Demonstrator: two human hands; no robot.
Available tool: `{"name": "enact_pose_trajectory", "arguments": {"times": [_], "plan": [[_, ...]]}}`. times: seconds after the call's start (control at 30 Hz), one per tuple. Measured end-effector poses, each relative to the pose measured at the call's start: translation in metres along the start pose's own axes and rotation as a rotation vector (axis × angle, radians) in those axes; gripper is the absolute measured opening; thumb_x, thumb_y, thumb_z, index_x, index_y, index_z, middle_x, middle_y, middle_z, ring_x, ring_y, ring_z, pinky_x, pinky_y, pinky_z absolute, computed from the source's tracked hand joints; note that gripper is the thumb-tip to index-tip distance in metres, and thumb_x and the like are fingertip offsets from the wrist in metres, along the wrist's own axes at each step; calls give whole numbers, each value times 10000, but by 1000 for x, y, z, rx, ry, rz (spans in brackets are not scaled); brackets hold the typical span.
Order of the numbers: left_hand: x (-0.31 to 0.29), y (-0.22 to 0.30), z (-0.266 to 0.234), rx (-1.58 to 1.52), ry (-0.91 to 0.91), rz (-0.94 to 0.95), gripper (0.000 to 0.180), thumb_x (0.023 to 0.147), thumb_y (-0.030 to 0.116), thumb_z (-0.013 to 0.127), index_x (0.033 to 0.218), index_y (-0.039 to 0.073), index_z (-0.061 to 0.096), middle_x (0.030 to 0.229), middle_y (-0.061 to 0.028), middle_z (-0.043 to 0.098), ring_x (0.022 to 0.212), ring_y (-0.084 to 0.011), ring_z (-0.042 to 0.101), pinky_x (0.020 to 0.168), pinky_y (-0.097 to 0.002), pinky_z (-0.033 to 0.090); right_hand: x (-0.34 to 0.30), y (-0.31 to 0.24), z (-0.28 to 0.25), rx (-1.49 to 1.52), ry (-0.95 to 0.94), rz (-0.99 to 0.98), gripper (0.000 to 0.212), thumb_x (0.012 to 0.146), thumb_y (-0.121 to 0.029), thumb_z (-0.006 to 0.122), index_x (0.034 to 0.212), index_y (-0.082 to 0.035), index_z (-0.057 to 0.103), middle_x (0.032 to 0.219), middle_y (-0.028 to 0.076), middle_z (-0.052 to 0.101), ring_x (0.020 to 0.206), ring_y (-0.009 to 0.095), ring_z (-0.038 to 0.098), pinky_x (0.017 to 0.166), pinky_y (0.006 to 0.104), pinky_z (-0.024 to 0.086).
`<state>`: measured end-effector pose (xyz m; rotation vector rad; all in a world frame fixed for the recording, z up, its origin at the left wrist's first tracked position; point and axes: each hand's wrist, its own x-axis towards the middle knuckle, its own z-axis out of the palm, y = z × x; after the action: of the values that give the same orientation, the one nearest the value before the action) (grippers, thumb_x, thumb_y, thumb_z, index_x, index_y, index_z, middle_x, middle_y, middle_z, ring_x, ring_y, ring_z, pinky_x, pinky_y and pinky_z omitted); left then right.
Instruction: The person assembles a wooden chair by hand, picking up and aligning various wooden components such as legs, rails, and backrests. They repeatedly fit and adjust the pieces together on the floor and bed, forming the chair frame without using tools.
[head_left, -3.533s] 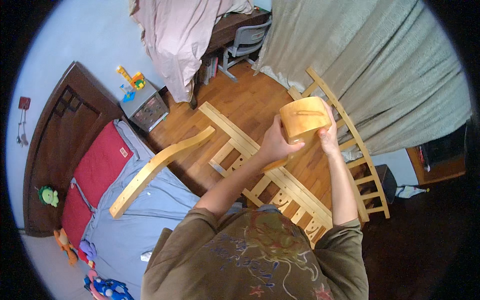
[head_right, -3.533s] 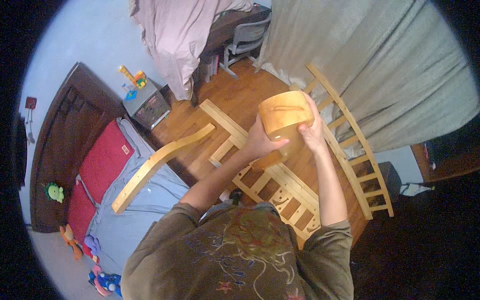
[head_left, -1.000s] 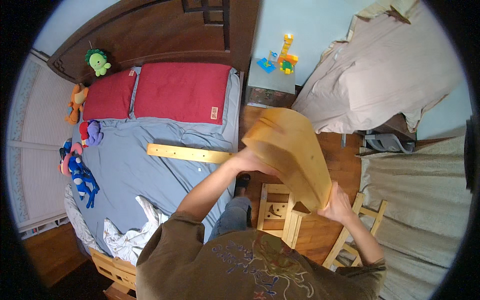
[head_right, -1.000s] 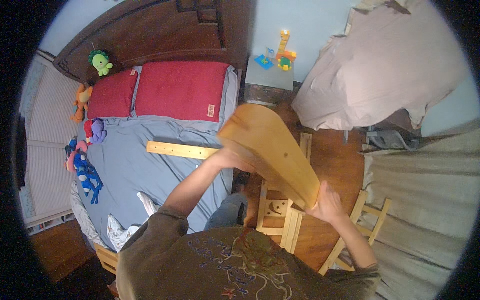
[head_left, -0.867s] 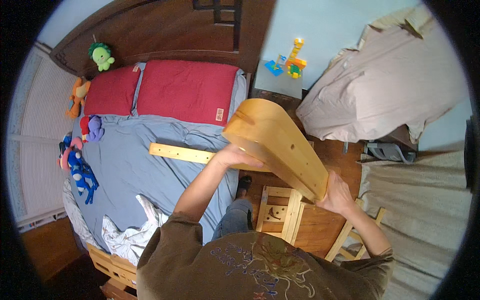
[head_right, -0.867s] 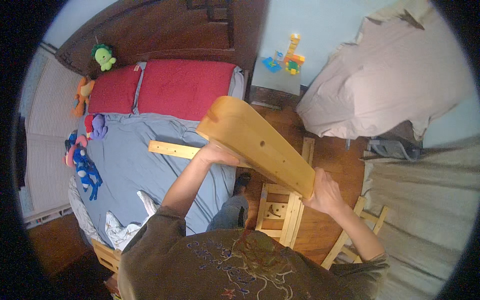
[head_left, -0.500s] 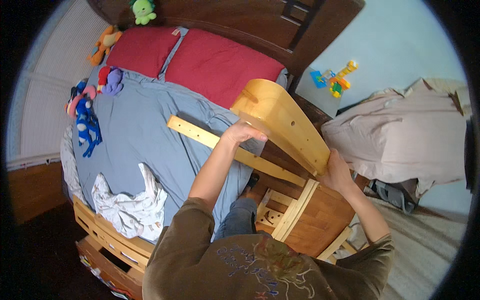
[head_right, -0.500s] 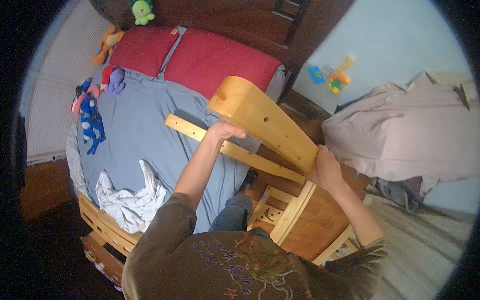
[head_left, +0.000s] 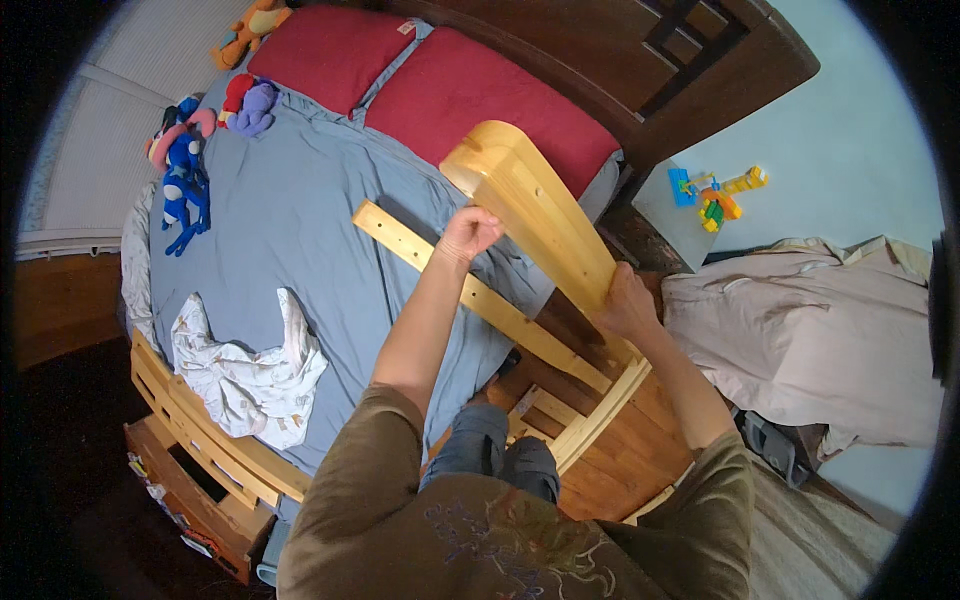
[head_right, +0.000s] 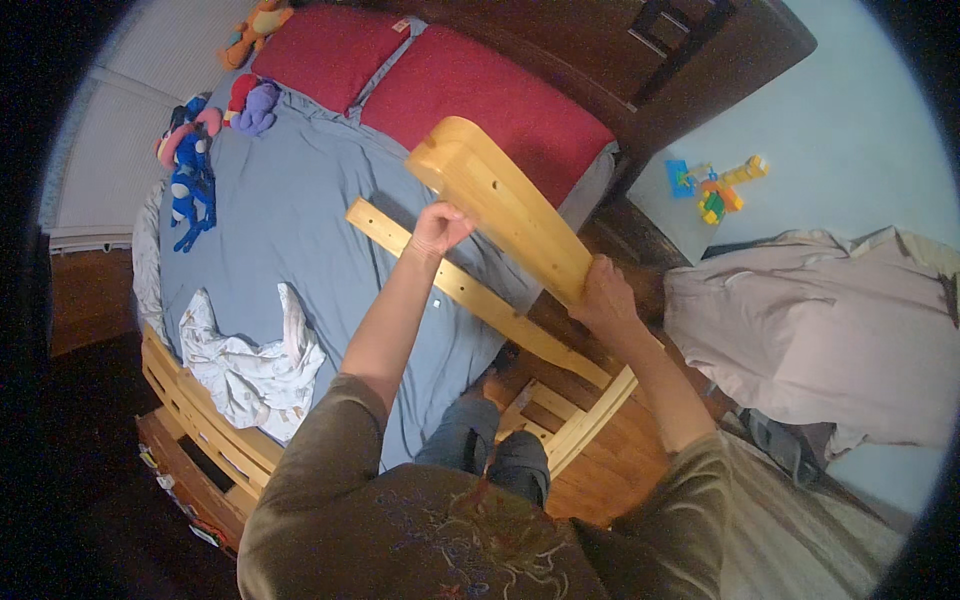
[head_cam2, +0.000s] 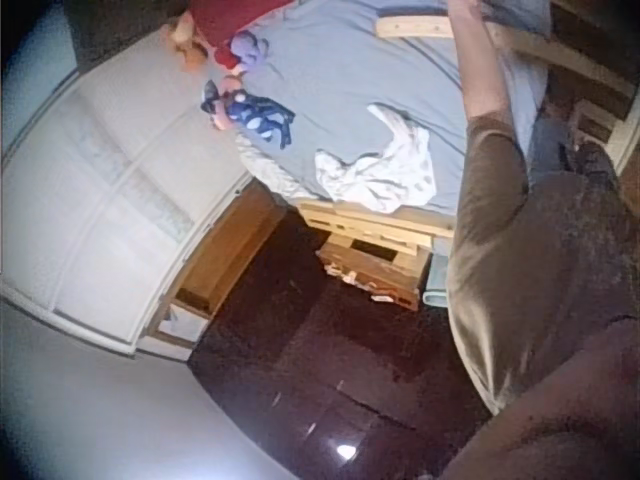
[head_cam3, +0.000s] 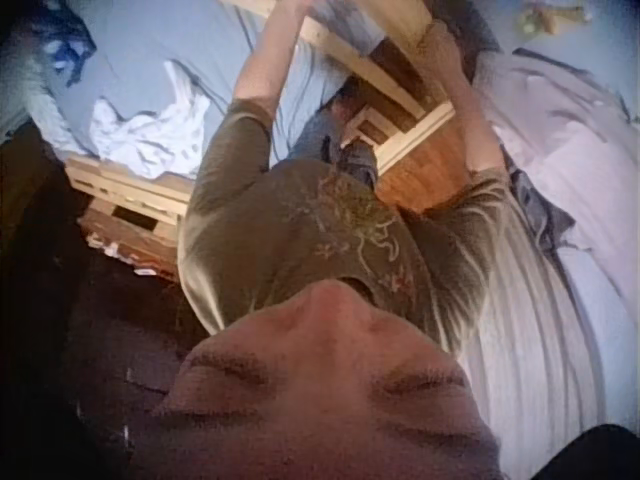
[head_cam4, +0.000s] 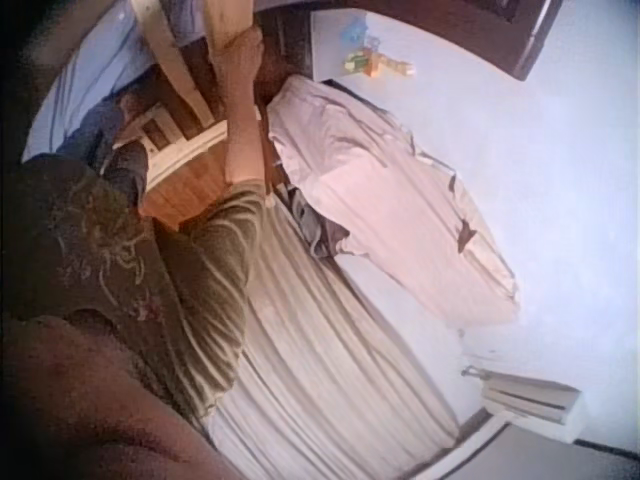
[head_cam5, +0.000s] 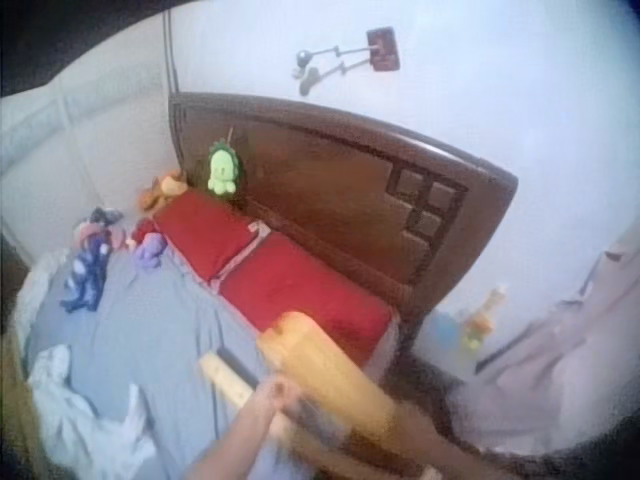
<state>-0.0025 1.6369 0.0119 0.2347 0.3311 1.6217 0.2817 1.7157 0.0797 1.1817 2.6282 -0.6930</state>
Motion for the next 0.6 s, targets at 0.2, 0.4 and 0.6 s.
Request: {"name": "enact_pose_trajectory", "arguments": {"times": [0.2, 0.4, 0.6], "plan": [[-47, -32, -49, 108, 778, 195, 338, 811, 154, 557, 1129, 74, 474, 1102, -82, 543, 1010, -200, 515, 850, -384, 439, 54, -25, 46, -122, 19, 71, 628, 632, -336, 695, 1040, -1, 356, 996, 224, 510, 913, 397, 533, 750, 471, 455], [-167, -89, -117, 41, 1129, 79, 321, 831, 185, 575, 1112, 100, 445, 972, -78, 570, 872, -193, 558, 754, -325, 473, 113, -47, 104, -145, -61, 130, 650, 630, -302, 713, 1082, -21, 340, 1065, 220, 500, 982, 378, 520, 824, 445, 450], [-240, -126, -142, -12, 1361, 63, 365, 772, 18, 538, 1122, 38, 435, 950, -109, 571, 791, -193, 568, 691, -324, 492, 156, -56, 168, -186, -107, 106, 741, 588, -261, 742, 1137, 1, 320, 1134, 237, 466, 1011, 392, 509, 846, 436, 455]]}}
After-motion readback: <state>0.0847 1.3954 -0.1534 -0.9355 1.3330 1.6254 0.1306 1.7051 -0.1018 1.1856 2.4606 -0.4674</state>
